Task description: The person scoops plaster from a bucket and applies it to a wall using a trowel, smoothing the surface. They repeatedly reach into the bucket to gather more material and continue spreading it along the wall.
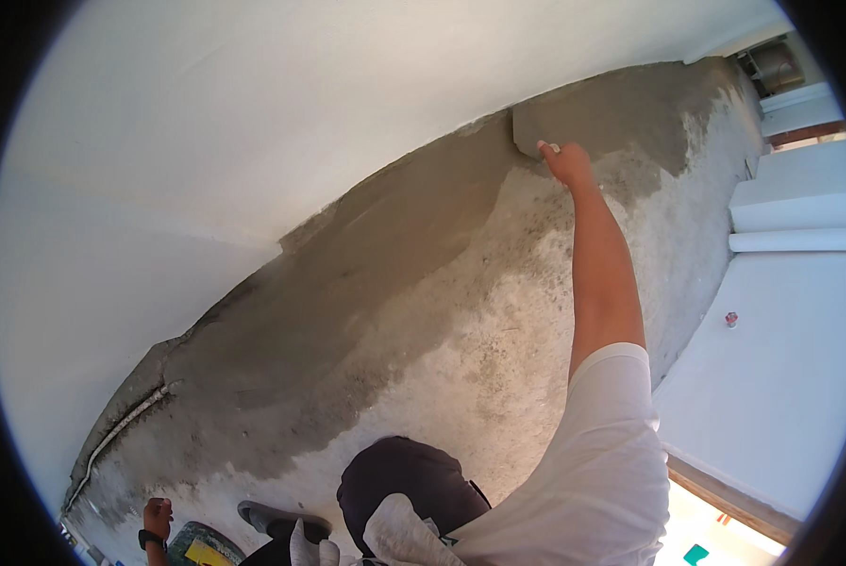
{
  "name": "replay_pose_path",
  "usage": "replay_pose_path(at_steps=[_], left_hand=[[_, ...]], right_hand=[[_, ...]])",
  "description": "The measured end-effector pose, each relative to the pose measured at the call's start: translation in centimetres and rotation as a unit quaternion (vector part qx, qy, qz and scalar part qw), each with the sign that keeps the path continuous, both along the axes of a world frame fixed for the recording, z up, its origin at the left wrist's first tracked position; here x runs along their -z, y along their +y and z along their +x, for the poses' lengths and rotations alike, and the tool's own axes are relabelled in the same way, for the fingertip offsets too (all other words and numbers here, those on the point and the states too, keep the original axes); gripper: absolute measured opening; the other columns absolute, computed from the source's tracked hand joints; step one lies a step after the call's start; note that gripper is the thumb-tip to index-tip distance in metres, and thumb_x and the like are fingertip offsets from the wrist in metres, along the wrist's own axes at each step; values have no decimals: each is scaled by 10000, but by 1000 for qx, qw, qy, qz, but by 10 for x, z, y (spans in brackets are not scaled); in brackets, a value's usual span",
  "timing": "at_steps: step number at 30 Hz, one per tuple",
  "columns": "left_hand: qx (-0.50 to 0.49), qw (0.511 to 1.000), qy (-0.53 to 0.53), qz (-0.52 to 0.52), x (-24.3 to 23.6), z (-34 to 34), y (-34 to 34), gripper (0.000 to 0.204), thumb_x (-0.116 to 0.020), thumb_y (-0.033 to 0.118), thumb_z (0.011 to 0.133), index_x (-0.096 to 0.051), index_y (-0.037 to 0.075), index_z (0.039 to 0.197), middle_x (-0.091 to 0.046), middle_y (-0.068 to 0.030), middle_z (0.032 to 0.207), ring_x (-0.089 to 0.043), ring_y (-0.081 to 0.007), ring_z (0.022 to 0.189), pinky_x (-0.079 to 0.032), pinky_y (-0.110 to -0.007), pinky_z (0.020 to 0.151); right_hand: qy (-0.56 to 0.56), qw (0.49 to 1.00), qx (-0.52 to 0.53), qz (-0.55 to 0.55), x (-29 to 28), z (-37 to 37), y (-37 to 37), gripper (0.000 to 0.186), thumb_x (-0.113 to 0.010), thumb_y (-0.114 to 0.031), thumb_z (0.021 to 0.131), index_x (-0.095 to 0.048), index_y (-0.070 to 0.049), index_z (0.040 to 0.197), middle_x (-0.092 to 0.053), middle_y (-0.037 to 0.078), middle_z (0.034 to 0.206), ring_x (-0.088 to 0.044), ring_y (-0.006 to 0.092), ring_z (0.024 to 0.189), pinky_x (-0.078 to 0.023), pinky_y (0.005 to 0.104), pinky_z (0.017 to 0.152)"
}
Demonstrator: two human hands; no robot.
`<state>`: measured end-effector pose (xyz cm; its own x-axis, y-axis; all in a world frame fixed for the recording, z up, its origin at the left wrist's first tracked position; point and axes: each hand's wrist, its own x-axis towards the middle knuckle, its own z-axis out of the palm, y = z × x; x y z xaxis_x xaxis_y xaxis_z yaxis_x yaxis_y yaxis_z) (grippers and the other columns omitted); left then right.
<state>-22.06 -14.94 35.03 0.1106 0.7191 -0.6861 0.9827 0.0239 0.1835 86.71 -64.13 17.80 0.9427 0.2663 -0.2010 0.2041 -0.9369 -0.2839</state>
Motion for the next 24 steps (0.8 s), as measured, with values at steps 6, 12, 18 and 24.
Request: replay_pose_path(at_steps=[6, 12, 18, 24], left_hand=[[-46, 998, 36, 30, -4, 14, 7, 450, -653, 444, 961, -614, 0, 1018, -627, -85, 739, -615, -160, 619, -512, -298, 533], [11, 1000, 20, 11, 2, 18, 13, 465, -640, 466, 965, -615, 5, 1021, -620, -74, 732, -604, -155, 622, -495, -300, 536], [85, 994, 8, 64, -8, 54, 52, 463, -621, 475, 974, -611, 16, 1031, -622, -77, 765, -602, -150, 652, -494, -300, 568], [107, 989, -19, 98, -35, 81, 60, 464, -576, 486, 994, -604, 23, 997, -586, -52, 753, -573, -138, 677, -471, -310, 605]], right_hand=[[7, 1000, -15, -25, 2, -20, 17, 647, -640, -561, 897, -722, 80, 921, -697, 311, 894, -695, 432, 921, -538, 496, 806], [4, 999, -53, -5, -2, -82, 30, 604, -633, -542, 910, -724, 53, 965, -698, 306, 960, -692, 416, 967, -538, 492, 811], [46, 995, -79, 31, -17, -162, 68, 619, -629, -517, 920, -703, 98, 929, -680, 311, 861, -676, 458, 864, -521, 495, 769], [92, 986, -138, 9, -19, -224, 60, 590, -623, -519, 924, -697, 62, 996, -705, 274, 953, -684, 433, 948, -532, 496, 814]])
